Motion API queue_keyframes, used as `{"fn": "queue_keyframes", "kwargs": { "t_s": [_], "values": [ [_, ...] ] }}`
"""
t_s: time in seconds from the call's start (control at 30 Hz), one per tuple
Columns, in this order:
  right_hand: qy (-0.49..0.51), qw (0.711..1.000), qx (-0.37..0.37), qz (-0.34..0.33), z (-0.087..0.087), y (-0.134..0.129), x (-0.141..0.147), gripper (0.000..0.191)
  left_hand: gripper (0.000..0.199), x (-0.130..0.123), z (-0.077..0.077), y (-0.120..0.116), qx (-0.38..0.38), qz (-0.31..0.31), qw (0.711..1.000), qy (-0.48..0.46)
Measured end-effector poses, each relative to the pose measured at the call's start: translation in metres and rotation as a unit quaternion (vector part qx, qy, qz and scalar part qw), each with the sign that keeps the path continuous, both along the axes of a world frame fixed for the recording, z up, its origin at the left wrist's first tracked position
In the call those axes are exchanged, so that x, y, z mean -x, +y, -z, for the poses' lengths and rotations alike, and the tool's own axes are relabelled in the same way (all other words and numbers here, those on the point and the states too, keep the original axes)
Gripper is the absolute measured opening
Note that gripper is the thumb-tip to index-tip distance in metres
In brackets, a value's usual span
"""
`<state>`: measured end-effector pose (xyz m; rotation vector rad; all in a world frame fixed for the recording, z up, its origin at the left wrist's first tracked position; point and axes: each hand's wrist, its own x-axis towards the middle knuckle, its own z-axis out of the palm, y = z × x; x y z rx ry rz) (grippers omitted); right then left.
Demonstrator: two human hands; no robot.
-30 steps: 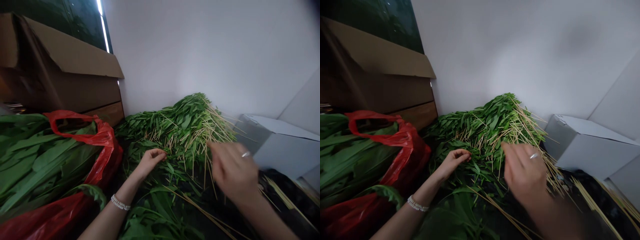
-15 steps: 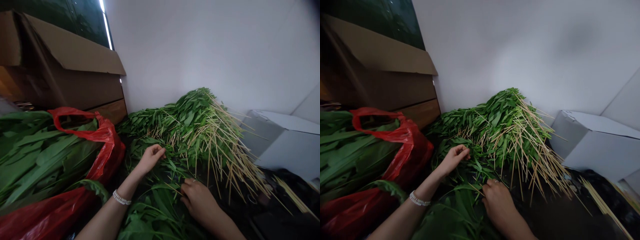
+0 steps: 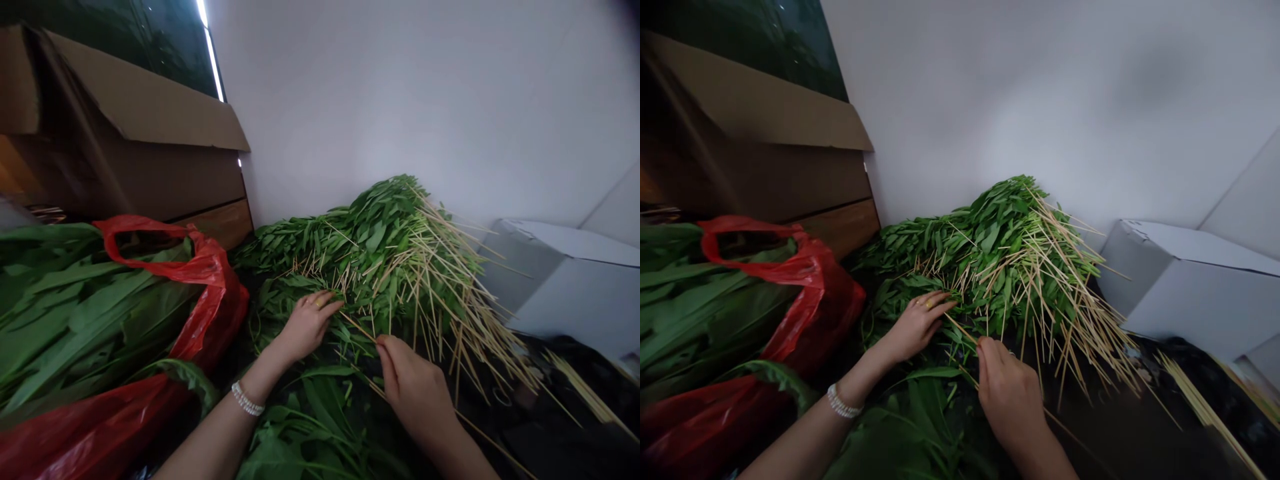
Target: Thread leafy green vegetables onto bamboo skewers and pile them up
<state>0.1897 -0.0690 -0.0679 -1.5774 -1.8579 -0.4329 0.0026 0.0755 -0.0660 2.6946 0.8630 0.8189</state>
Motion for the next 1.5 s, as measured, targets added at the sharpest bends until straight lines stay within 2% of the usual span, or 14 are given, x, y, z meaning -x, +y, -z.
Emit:
{"fn": "queue_keyframes", "kwargs": {
  "t_s": [0.1, 0.2, 0.3, 0.53, 0.7, 0.8, 0.93, 1.07, 1.23, 1.33, 1.5],
  "values": [
    [-0.003, 1.0, -0.013, 0.014, 0.002, 0.001, -0.002, 0.024, 0.023, 0.001, -0.001, -0.001, -0.018, -0.001, 0.997, 0.072],
    [0.002, 1.0, -0.014, 0.016, 0.004, 0.002, -0.005, 0.025, 0.034, 0.002, -0.003, 0.0, -0.014, -0.049, 0.995, 0.08],
    [-0.001, 1.0, 0.001, 0.012, 0.008, 0.003, -0.007, 0.024, 0.03, 0.002, -0.003, 0.0, -0.018, -0.084, 0.994, 0.062],
    [-0.021, 0.999, 0.025, 0.021, 0.016, 0.005, -0.008, 0.023, 0.018, -0.002, 0.007, 0.001, -0.038, -0.051, 0.992, 0.109],
    [-0.018, 0.999, 0.029, 0.014, 0.015, 0.006, -0.004, 0.024, 0.028, -0.001, 0.013, 0.004, -0.028, -0.05, 0.99, 0.127],
    [-0.017, 0.999, 0.027, 0.018, 0.012, 0.005, -0.002, 0.025, 0.029, 0.0, 0.01, 0.004, -0.014, -0.056, 0.994, 0.095],
    [-0.019, 0.999, 0.034, 0.021, 0.011, 0.004, 0.001, 0.026, 0.041, 0.0, -0.001, 0.001, 0.046, -0.068, 0.995, -0.057],
    [-0.025, 0.999, 0.035, 0.016, 0.012, 0.004, 0.002, 0.027, 0.04, -0.005, -0.009, -0.004, 0.166, -0.039, 0.96, -0.222],
    [-0.03, 0.999, 0.037, 0.019, 0.013, 0.004, 0.001, 0.029, 0.044, -0.009, -0.014, -0.005, 0.341, -0.003, 0.874, -0.345],
    [-0.026, 0.999, 0.032, 0.026, 0.013, 0.004, 0.0, 0.029, 0.039, -0.008, -0.016, -0.006, 0.408, 0.02, 0.835, -0.369],
    [-0.024, 0.999, 0.016, 0.021, 0.012, 0.003, 0.001, 0.029, 0.029, -0.009, -0.012, -0.007, 0.454, 0.019, 0.824, -0.339]
  ]
}}
